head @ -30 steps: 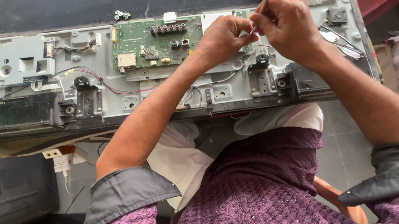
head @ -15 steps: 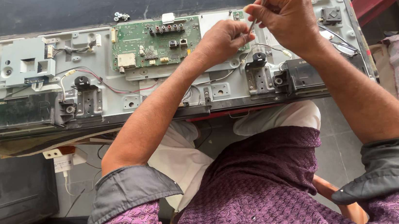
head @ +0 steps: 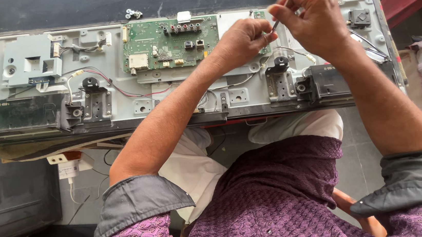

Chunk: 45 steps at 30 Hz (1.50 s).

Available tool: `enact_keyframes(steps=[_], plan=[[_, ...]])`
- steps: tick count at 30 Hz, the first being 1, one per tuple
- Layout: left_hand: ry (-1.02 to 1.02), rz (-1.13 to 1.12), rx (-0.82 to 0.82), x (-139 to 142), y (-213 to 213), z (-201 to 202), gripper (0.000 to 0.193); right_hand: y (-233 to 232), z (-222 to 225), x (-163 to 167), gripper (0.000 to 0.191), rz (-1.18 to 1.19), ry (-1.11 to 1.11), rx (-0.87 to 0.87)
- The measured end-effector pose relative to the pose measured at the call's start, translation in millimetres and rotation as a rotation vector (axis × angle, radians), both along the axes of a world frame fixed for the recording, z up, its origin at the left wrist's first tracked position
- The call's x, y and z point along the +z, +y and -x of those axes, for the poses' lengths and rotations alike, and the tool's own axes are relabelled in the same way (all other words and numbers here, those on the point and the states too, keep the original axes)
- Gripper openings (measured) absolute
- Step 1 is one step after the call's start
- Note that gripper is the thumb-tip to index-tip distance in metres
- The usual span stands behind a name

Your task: The person uses a screwdriver to remove screws from a circuit board inside an open television chassis. They then lift the board, disconnect ribbon cables, and reposition the board within the chassis.

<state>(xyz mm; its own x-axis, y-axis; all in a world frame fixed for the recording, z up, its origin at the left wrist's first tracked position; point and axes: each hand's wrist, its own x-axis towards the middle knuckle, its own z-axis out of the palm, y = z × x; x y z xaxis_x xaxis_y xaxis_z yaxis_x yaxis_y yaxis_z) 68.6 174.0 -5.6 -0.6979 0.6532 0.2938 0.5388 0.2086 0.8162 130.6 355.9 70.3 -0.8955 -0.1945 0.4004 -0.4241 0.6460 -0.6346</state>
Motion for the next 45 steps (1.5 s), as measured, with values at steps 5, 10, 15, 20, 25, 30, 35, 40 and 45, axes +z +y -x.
enact_keyframes(steps=[5, 10, 15, 20, 25, 30, 35, 40, 45], plan=[[0.004, 0.042, -0.003, -2.5, 0.0, -1.4, 0.025, 9.8, 0.3, -1.6, 0.013, 0.097, -0.062, 0.14], [-0.033, 0.058, 0.013, -1.4, -0.2, -3.0, 0.026, 12.3, 3.3, -14.9, 0.013, -0.046, 0.078, 0.05], [-0.072, 0.055, -0.004, -2.9, 0.5, -1.5, 0.025, 13.5, 5.8, -14.9, 0.012, 0.086, -0.013, 0.11], [-0.067, 0.045, -0.011, -5.9, -1.3, 0.2, 0.026, 6.6, 4.5, -9.0, 0.014, -0.009, 0.032, 0.032], [-0.075, 0.034, -0.01, -8.4, -2.4, 2.0, 0.026, 7.7, 5.0, -6.8, 0.012, 0.104, -0.004, 0.133], [-0.071, -0.005, -0.028, -17.2, -0.9, 6.3, 0.027, 8.8, 7.5, -14.9, 0.016, 0.004, 0.038, 0.053], [0.003, -0.233, -0.128, -24.1, 1.6, 8.8, 0.03, 12.6, 7.4, -13.8, 0.012, 0.106, -0.055, 0.154], [-0.088, 0.065, -0.01, -16.5, -1.6, 5.8, 0.027, 2.0, 4.7, -12.7, 0.013, -0.041, 0.105, 0.02], [-0.067, 0.004, -0.025, -11.6, -2.7, 3.5, 0.025, 6.5, 4.0, -7.0, 0.008, 0.141, -0.043, 0.122]])
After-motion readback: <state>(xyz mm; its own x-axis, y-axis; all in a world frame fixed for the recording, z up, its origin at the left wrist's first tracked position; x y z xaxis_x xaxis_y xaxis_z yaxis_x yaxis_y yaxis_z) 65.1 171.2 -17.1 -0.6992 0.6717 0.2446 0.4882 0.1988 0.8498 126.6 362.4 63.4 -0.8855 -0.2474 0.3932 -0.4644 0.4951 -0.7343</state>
